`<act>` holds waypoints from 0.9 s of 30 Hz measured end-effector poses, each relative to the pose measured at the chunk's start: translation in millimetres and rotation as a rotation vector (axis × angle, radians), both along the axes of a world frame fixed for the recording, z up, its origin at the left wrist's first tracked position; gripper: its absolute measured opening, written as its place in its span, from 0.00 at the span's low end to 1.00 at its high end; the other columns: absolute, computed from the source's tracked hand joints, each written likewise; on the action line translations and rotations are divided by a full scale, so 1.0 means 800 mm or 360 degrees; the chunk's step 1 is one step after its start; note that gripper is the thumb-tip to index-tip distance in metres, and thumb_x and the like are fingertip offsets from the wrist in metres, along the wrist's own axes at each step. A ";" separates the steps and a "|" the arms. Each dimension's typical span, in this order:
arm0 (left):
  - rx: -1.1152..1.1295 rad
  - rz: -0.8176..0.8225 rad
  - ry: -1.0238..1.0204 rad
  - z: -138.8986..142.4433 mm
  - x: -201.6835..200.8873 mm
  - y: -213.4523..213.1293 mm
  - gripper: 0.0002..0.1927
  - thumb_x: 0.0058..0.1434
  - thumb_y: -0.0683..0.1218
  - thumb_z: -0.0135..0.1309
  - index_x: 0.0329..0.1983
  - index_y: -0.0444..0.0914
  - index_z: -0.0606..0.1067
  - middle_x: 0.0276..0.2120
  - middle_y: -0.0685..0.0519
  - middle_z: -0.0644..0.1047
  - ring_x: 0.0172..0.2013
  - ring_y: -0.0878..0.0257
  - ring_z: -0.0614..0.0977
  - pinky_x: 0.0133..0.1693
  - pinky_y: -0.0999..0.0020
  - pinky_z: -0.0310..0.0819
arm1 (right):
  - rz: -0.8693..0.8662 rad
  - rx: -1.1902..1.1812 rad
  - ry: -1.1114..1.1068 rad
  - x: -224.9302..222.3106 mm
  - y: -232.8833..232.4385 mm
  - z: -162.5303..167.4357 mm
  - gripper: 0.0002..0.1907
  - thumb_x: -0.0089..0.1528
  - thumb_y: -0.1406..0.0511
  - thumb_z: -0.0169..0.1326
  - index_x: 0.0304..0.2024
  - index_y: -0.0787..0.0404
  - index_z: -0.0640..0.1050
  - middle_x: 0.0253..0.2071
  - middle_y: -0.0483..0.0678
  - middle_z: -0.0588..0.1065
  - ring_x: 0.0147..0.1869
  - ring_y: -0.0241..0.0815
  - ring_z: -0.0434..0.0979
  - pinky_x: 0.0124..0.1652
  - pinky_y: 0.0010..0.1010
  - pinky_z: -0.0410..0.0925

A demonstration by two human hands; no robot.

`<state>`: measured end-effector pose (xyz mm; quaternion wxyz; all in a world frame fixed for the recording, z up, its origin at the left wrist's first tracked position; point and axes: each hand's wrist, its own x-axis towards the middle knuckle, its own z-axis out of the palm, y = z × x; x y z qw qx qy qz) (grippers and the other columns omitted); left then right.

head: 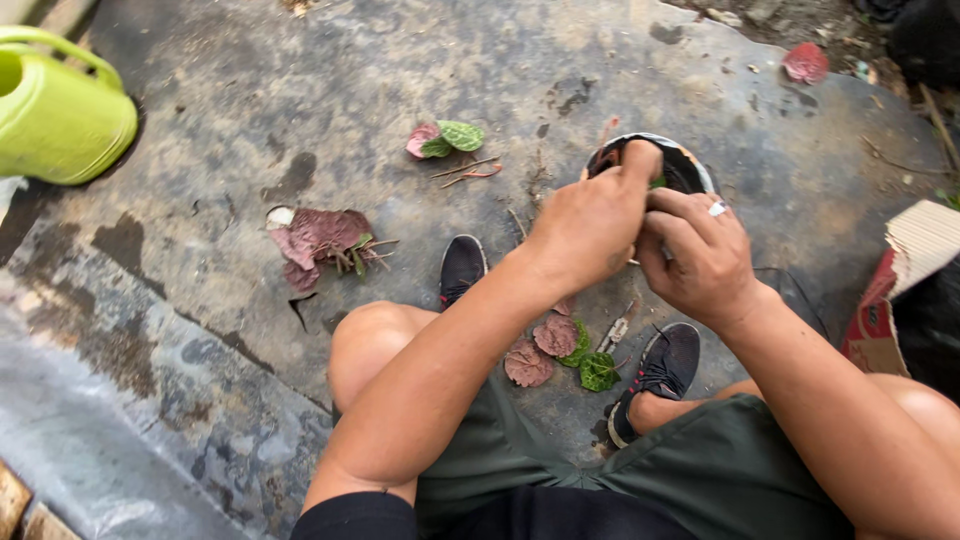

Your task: The person sits on a tarp and sorts plant leaves and stems by hand. They pick up individual leaves, separate them from stems, and place them into a bucket. The person handles both green and reddish leaves, occasionally dropping pieces onto the tarp.

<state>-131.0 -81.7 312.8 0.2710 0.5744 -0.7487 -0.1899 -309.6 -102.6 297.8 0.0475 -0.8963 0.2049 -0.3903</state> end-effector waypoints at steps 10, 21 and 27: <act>-0.0122 0.0021 0.0383 -0.002 0.005 -0.006 0.24 0.56 0.36 0.51 0.54 0.36 0.59 0.40 0.36 0.80 0.43 0.37 0.83 0.43 0.44 0.74 | -0.0385 0.0552 -0.0213 0.010 0.012 -0.009 0.08 0.69 0.77 0.62 0.47 0.65 0.77 0.38 0.54 0.78 0.37 0.41 0.79 0.40 0.28 0.72; 0.0003 0.0094 0.0600 0.007 -0.010 0.014 0.23 0.62 0.36 0.52 0.58 0.35 0.58 0.36 0.44 0.80 0.39 0.43 0.84 0.42 0.49 0.76 | -0.0469 0.0499 -0.0257 -0.003 0.021 0.023 0.05 0.63 0.73 0.63 0.41 0.63 0.80 0.40 0.50 0.80 0.42 0.45 0.82 0.43 0.33 0.74; -0.0051 0.0160 0.0496 0.002 -0.025 0.020 0.24 0.62 0.38 0.53 0.59 0.36 0.58 0.37 0.43 0.80 0.40 0.41 0.83 0.41 0.47 0.75 | -0.0432 0.0314 -0.0119 -0.005 0.022 0.024 0.09 0.62 0.74 0.63 0.45 0.64 0.81 0.43 0.53 0.79 0.46 0.52 0.81 0.46 0.39 0.73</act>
